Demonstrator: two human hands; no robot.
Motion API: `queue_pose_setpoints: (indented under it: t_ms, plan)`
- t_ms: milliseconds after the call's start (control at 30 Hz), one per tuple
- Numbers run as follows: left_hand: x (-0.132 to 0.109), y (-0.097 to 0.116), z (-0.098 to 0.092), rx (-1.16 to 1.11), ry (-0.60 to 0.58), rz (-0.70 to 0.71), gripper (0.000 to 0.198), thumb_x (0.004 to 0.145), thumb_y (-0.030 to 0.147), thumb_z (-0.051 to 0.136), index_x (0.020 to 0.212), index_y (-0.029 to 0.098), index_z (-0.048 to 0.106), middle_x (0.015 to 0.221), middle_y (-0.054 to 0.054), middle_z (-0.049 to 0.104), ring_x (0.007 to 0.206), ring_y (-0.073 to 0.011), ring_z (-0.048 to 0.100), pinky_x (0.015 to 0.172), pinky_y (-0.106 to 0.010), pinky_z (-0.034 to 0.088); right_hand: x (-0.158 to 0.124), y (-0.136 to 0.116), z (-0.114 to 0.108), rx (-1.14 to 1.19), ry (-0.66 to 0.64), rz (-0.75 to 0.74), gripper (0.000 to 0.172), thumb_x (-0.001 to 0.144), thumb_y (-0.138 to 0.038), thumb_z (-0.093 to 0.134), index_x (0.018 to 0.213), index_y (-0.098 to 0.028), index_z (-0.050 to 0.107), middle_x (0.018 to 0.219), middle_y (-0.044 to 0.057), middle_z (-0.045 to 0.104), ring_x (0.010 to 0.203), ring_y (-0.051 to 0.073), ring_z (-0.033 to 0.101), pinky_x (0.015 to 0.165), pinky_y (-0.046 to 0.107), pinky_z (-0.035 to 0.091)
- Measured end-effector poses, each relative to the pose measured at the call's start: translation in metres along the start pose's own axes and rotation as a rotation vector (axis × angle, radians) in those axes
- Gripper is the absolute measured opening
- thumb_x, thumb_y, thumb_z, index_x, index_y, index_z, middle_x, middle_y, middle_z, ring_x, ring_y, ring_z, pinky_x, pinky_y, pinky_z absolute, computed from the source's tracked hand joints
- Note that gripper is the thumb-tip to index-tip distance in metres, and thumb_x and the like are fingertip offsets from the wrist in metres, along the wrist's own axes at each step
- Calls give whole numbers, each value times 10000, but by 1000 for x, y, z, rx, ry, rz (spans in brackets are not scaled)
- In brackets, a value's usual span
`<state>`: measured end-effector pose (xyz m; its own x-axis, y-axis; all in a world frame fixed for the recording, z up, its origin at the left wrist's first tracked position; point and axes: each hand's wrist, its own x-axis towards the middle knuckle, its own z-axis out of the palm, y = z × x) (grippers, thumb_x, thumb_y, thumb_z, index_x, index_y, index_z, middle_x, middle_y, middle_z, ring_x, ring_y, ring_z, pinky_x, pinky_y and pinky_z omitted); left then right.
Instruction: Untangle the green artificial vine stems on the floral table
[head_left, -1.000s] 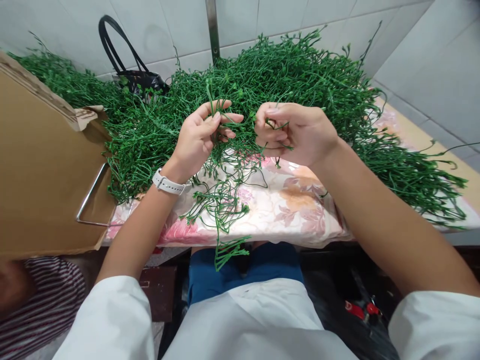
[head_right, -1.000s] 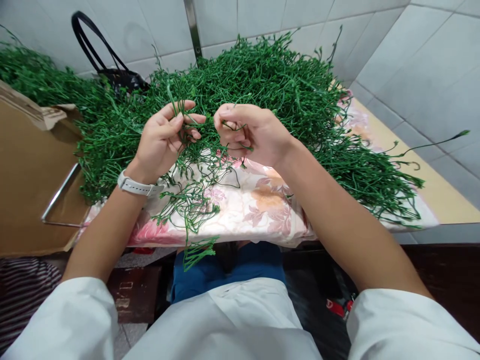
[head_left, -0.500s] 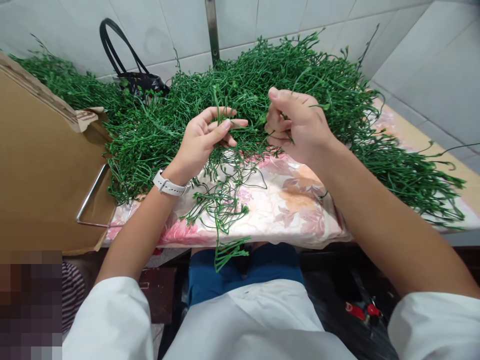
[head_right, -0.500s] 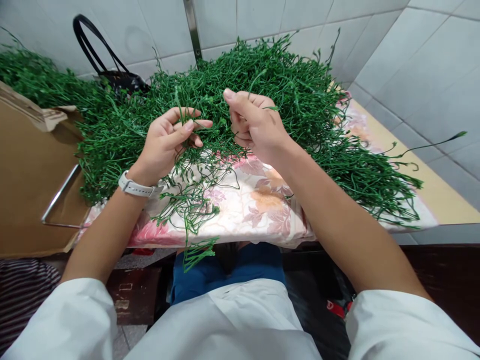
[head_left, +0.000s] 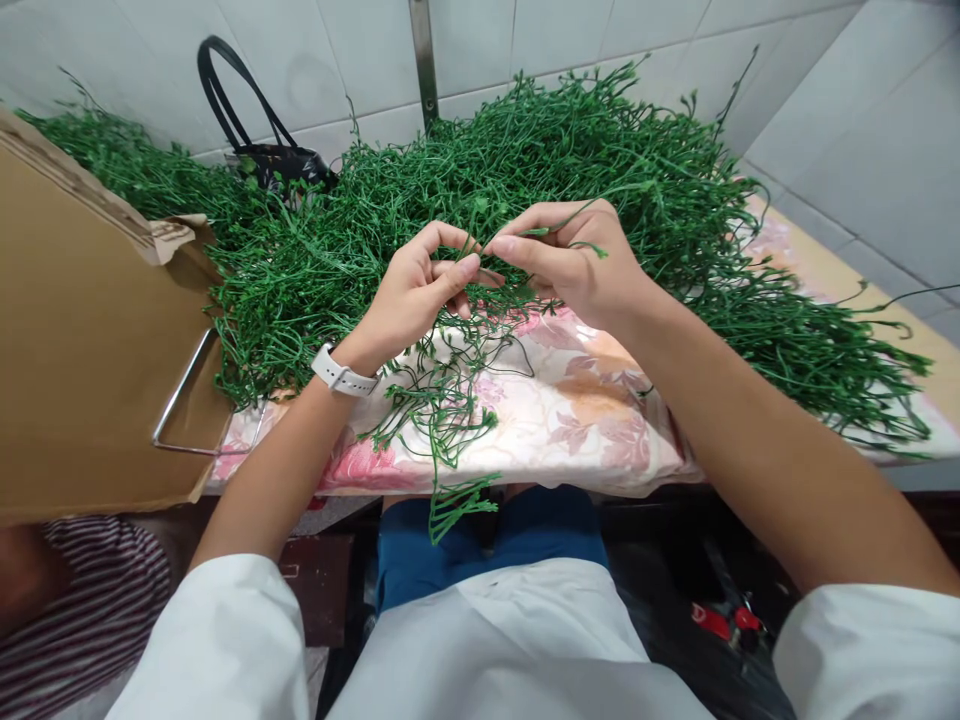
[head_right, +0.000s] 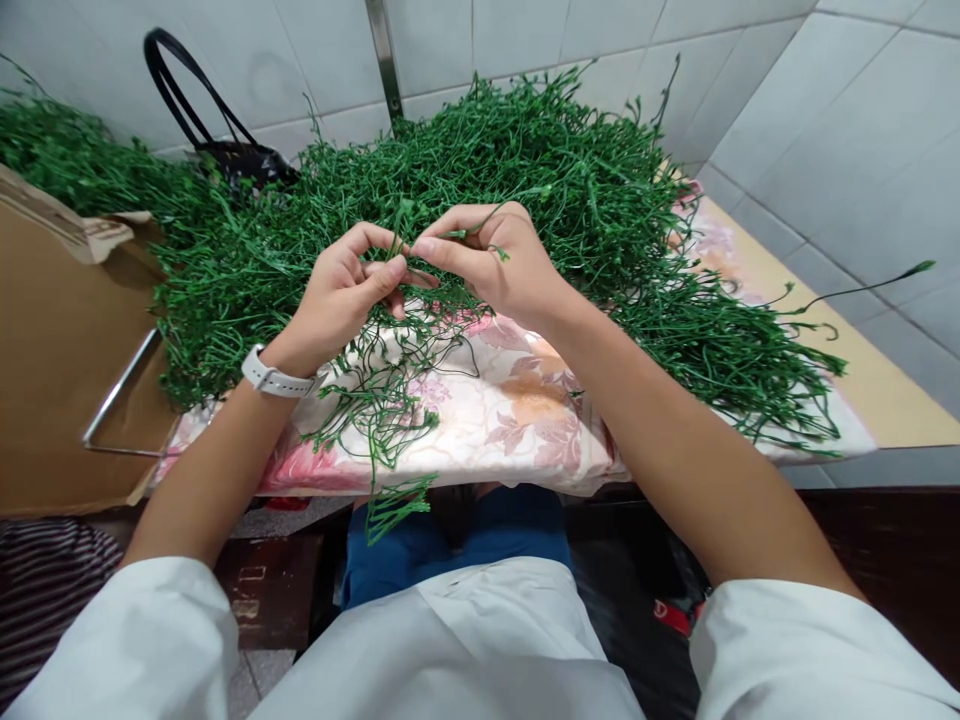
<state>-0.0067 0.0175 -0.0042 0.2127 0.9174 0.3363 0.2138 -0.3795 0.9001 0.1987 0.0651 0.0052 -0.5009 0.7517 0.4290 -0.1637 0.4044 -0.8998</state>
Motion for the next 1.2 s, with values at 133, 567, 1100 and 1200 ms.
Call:
queue_pose_setpoints:
  t_ms: [133, 567, 1100, 1200]
  plan:
    - [2, -1, 0, 56, 114, 47, 391, 995, 598, 654, 1044, 217, 579, 945, -31, 751, 667, -101, 743, 508, -194, 555, 1, 1, 0, -19, 69, 2, 456, 787, -607, 887, 789, -224, 641, 537, -64, 330, 482, 86, 259, 419, 282, 178]
    - [3, -5, 3, 9, 242, 108, 425, 927, 669, 708, 988, 255, 630, 653, 47, 606, 472, -76, 582, 417, -197, 426, 0, -2, 2, 73, 132, 33, 431, 822, -567, 876, 762, -254, 587, 509, -82, 257, 502, 96, 153, 453, 313, 125]
    - [4, -9, 5, -16, 222, 78, 558, 903, 774, 659, 914, 235, 517, 725, 46, 518, 408, -33, 463, 383, -204, 303, -1, 2, 2, 10, 73, -14, 378, 750, -479, 953, 738, -234, 665, 557, -40, 400, 545, 119, 279, 482, 319, 160]
    - [6, -15, 4, 25, 308, 78, 555, 948, 793, 565, 943, 242, 497, 714, 45, 509, 430, -35, 470, 415, -206, 292, -4, 0, 3, -45, 81, -97, 330, 800, -466, 918, 713, -225, 711, 537, -38, 402, 538, 113, 279, 495, 323, 159]
